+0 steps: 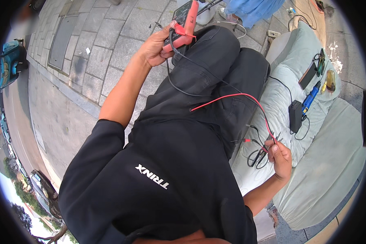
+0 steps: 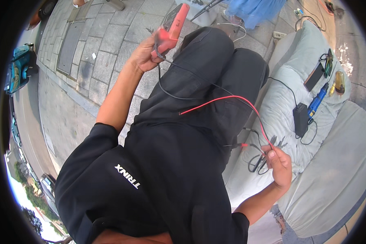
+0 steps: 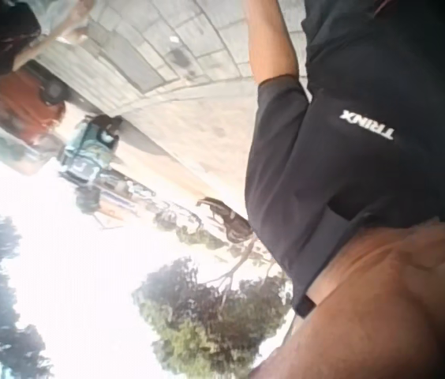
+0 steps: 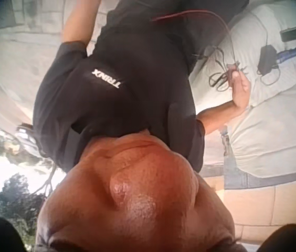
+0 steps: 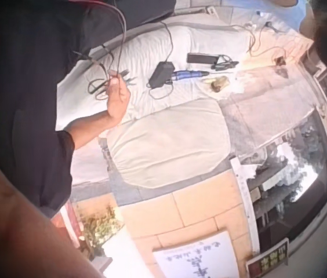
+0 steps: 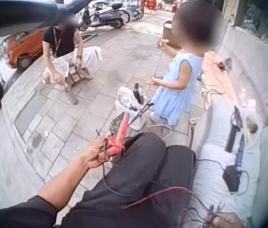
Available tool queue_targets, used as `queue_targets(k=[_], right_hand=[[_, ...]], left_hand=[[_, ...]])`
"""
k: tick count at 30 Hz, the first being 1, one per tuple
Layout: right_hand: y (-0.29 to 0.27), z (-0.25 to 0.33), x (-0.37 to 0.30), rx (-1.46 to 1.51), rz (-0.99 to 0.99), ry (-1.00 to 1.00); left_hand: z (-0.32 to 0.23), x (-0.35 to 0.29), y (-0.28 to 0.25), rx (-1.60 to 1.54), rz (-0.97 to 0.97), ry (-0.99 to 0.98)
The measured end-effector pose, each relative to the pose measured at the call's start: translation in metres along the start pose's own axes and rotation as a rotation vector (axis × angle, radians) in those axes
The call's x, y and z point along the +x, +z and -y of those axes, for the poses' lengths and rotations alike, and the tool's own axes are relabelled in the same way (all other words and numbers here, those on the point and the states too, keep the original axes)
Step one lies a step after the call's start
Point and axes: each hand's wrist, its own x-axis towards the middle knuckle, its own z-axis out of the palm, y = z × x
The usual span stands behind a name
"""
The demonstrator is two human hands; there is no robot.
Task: The person uses a multimeter to test a power adapter plug, then opens the adapter casing with a screwdriver to inspect the internal components. They strip a wire and continue testing connections inside the adapter.
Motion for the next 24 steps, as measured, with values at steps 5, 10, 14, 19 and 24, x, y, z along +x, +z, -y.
queue_targets(k=[5, 10, 14, 19, 24], right_hand=[[0.031, -0.015, 0.059, -0.667, -0.1, 0.012], [0.112, 0.064, 0.082, -0.779, -0.324, -0.739], [0.175, 0.051, 0.117, -0.915, 0.101, -1.059], [0.189, 0.021, 0.15, -1.133, 0.185, -1.068], [0.191, 0.024, 0.149, -1.226, 0.14, -1.018]], left_hand=[[0.016, -0.045, 0.037, 0.636, -0.196, 0.045], [0.031, -0.061, 0.054, 0.654, -0.329, 0.216], [0.037, -0.062, 0.063, 0.703, -0.321, 0.296], [0.045, -0.062, 0.056, 0.901, -0.434, 0.378], [0.047, -0.063, 0.047, 0.764, -0.368, 0.35]])
